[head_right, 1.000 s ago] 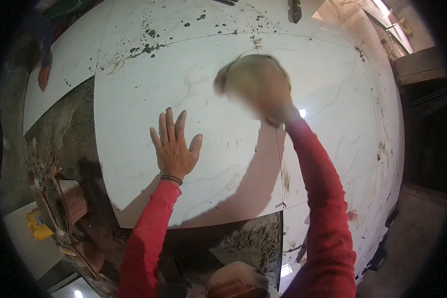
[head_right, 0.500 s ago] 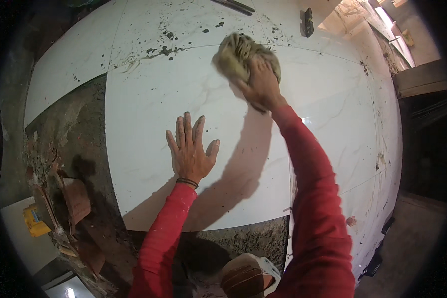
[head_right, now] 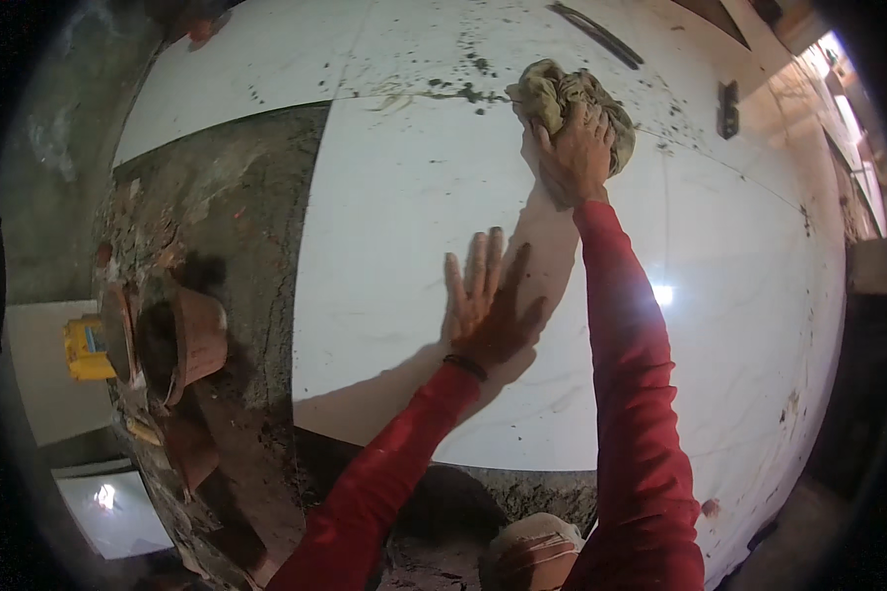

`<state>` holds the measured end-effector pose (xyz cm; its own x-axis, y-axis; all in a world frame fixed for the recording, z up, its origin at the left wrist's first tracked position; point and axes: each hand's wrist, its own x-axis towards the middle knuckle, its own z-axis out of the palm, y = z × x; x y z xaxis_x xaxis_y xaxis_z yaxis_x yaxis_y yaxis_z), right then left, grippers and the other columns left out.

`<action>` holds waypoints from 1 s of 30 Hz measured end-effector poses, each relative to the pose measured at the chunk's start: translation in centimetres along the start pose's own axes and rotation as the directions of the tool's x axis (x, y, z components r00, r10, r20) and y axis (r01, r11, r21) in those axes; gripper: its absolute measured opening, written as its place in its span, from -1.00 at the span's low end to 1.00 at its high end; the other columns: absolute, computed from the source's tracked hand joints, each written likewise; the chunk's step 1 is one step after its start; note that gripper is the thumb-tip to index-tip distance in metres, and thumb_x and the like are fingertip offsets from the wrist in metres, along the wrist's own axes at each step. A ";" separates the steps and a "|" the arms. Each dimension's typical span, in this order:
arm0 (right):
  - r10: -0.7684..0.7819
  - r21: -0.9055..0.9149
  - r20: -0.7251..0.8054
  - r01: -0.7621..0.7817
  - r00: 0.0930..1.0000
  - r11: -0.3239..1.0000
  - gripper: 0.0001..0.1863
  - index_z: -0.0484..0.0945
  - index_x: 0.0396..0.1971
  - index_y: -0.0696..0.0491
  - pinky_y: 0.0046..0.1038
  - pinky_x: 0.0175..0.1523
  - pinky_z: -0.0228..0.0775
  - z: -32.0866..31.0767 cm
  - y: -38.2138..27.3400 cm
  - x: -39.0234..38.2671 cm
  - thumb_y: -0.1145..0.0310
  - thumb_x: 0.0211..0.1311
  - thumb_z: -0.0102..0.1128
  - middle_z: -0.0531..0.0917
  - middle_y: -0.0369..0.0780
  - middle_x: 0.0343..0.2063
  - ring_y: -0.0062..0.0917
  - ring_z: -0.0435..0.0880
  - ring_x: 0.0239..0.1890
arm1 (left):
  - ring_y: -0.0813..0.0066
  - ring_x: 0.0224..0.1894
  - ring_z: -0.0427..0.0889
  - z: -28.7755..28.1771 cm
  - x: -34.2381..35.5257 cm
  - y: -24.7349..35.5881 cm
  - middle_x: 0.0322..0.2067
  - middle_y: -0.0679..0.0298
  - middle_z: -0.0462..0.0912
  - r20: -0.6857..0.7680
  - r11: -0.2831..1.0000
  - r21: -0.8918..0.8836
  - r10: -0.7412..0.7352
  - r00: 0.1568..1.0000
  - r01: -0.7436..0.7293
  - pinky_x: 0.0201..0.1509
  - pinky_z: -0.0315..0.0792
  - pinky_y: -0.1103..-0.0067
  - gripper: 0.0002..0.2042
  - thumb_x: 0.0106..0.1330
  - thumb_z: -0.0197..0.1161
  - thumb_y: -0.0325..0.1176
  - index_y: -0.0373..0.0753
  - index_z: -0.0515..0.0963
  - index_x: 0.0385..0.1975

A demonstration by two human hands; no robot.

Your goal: The person is tiling a floor by positioning large white tiles over mortar, tapping them into place using a rubber mallet, and wiping the tile surfaces clean with a cloth.

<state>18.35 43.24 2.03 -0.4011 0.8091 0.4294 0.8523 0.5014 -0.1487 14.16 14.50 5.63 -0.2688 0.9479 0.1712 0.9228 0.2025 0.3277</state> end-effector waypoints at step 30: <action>-0.051 -0.125 0.015 0.052 0.999 0.991 -0.31 0.31 0.41 -0.10 0.16 0.40 0.09 3.9 -12.3 3.2 -0.14 0.39 0.01 0.33 -0.02 0.41 0.09 0.31 0.38 | 0.00 0.59 -0.11 -1.9 0.5 0.3 0.53 0.02 0.06 0.226 0.999 0.029 0.021 0.974 -0.028 0.56 -0.23 -0.15 -0.26 0.38 -0.01 0.18 -0.13 0.21 0.48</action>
<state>5.28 40.83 1.80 -0.4489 0.7869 0.4234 0.8655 0.5008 -0.0132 13.78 14.60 7.58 -0.1801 0.9830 -0.0359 0.9377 0.1826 0.2956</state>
